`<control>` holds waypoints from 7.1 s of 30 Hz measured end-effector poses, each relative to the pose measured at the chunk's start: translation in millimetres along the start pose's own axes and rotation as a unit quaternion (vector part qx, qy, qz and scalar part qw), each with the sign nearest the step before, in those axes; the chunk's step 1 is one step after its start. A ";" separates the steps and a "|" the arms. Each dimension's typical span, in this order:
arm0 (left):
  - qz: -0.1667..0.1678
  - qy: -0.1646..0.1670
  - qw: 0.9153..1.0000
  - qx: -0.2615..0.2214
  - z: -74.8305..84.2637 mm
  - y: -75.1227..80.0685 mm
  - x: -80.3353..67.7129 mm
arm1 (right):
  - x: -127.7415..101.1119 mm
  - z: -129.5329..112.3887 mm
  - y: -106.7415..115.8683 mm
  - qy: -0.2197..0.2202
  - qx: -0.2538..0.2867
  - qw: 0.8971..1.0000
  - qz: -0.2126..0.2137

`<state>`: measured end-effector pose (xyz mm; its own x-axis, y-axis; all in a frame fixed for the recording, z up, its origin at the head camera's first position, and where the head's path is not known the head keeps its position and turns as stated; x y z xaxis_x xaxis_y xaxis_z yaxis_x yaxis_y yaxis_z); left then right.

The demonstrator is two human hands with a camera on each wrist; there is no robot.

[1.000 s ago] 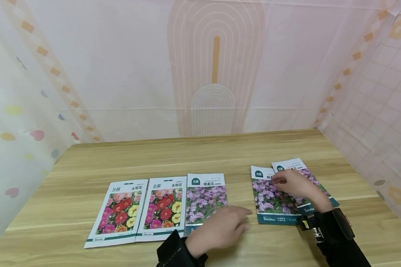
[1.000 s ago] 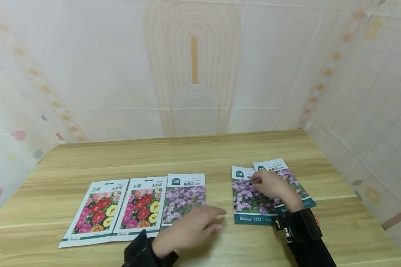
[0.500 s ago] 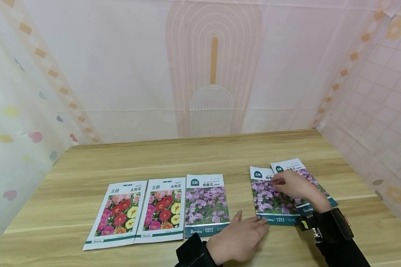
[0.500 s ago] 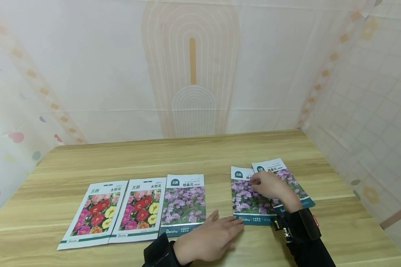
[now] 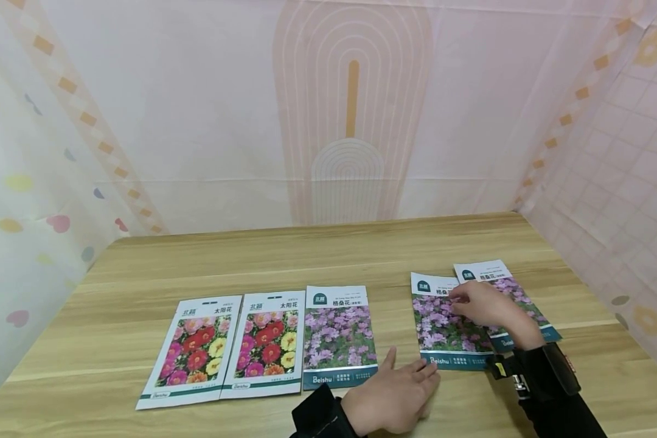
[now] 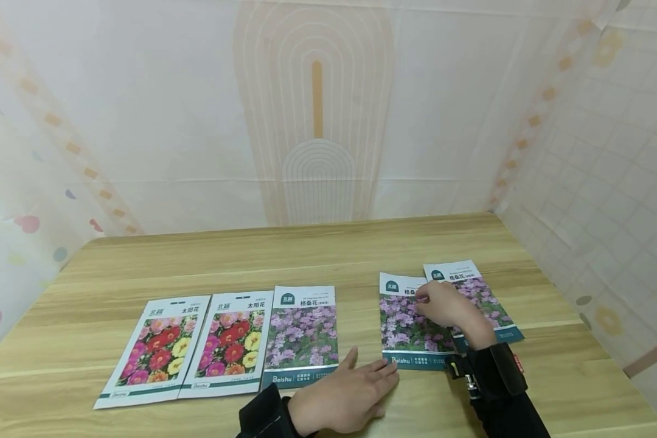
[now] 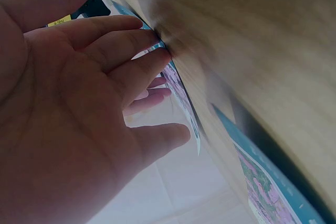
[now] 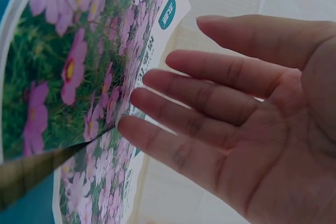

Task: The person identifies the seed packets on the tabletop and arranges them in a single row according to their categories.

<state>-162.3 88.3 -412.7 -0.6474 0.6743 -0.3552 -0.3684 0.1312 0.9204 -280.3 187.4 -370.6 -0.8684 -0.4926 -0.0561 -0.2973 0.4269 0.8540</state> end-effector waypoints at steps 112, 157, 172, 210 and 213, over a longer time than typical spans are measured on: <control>0.180 0.148 0.853 -0.467 -96.5 55.4 -16.5 | 3.3 -0.8 -8.7 -0.037 0.306 0.950 0.052; 0.101 0.088 0.974 -0.184 -53.1 43.7 -10.1 | 2.9 10.6 -26.3 -0.109 0.248 0.962 0.029; 0.038 0.117 0.988 -0.096 -50.4 27.3 -8.9 | 3.8 8.5 -30.4 -0.105 0.242 0.965 0.015; 0.139 0.087 0.966 -0.202 -48.8 52.9 -18.0 | -4.4 12.0 3.5 -0.049 0.201 0.977 0.046; 0.153 0.086 0.955 -0.240 -52.0 56.5 -18.8 | -10.8 23.3 16.9 -0.057 0.187 0.978 0.074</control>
<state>-205.7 45.3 -362.5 -0.8583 0.4933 -0.1415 -0.3813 -0.4284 0.8192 -285.2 217.6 -367.7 -0.9453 -0.3254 -0.0211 -0.2702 0.7452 0.6097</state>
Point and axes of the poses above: each hand's wrist, its own x-axis towards the middle knuckle, its own y-axis out of the back of the hand, z = x × y, the point moved 10 cm from there along x, towards the middle knuckle, and after that the axes turned 10 degrees about y, right-handed, at the moved point
